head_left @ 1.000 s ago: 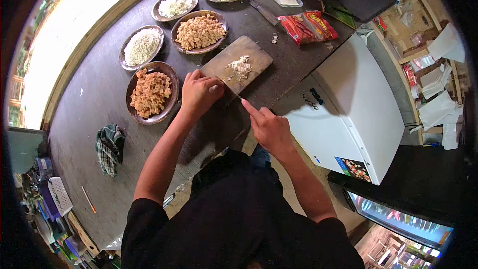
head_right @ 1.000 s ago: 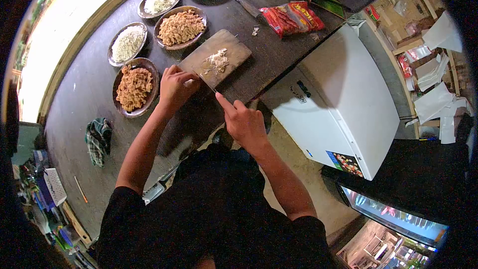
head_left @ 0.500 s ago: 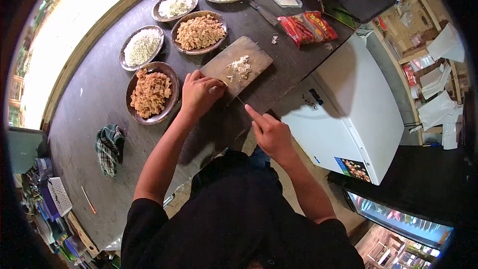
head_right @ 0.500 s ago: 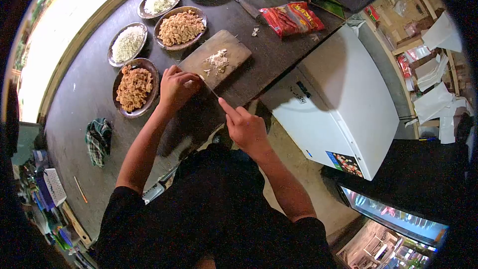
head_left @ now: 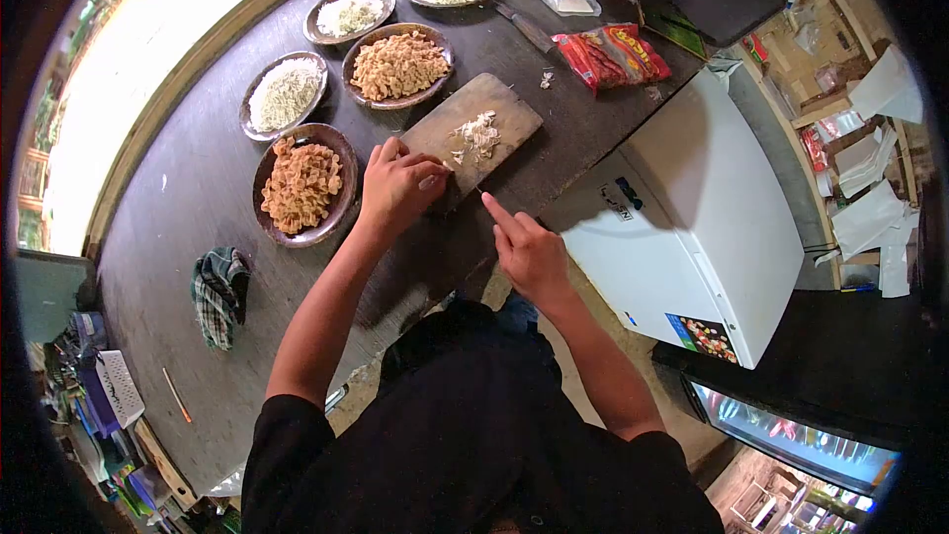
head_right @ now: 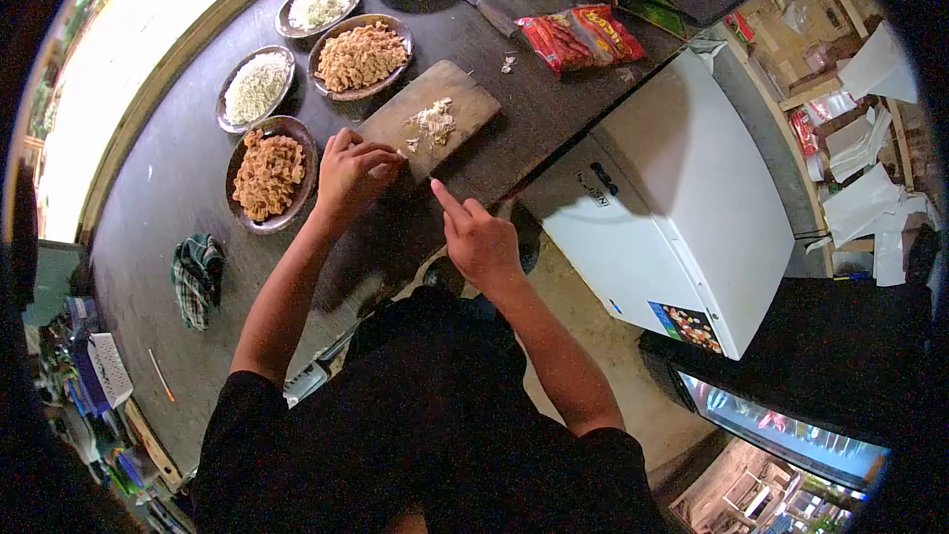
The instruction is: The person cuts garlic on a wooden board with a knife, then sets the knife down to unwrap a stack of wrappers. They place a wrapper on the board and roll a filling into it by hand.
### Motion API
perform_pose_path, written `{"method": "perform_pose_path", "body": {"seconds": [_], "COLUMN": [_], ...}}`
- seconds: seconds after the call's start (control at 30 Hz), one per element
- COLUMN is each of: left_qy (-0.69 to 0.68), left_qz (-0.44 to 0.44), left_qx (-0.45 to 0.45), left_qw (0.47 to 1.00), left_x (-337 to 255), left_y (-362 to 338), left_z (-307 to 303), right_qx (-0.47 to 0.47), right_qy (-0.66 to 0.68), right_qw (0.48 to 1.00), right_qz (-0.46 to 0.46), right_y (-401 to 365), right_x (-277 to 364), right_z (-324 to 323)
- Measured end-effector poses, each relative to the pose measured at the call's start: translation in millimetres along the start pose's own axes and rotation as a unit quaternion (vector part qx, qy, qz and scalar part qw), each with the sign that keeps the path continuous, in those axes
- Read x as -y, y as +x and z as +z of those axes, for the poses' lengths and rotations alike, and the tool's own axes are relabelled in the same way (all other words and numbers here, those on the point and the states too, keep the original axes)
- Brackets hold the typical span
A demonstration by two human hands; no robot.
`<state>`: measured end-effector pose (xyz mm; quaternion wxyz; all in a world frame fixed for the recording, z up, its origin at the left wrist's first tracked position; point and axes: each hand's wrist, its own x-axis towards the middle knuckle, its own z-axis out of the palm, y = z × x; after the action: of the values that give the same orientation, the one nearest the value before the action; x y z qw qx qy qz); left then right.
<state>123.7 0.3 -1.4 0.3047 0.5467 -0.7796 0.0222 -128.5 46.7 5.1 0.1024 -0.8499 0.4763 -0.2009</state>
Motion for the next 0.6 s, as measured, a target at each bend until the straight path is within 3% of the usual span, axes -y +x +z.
{"method": "perform_pose_path", "body": {"seconds": [0.17, 0.47, 0.6], "left_qy": [-0.01, -0.013, -0.005], "left_qz": [-0.028, -0.05, -0.065], "left_qx": [0.024, 0.004, 0.02], "left_qw": [0.999, 0.999, 0.998], "left_x": [1, 3, -1], "left_y": [-2, -2, 1], "left_z": [1, 6, -1], "right_qx": [0.029, 0.029, 0.003], "right_qy": [0.063, -0.023, 0.001], "right_qw": [0.997, 0.999, 1.0], "right_qz": [0.028, 0.003, -0.009], "right_y": [-12, -7, 4], "right_x": [8, 9, 6], "right_z": [-19, 1, 8]}}
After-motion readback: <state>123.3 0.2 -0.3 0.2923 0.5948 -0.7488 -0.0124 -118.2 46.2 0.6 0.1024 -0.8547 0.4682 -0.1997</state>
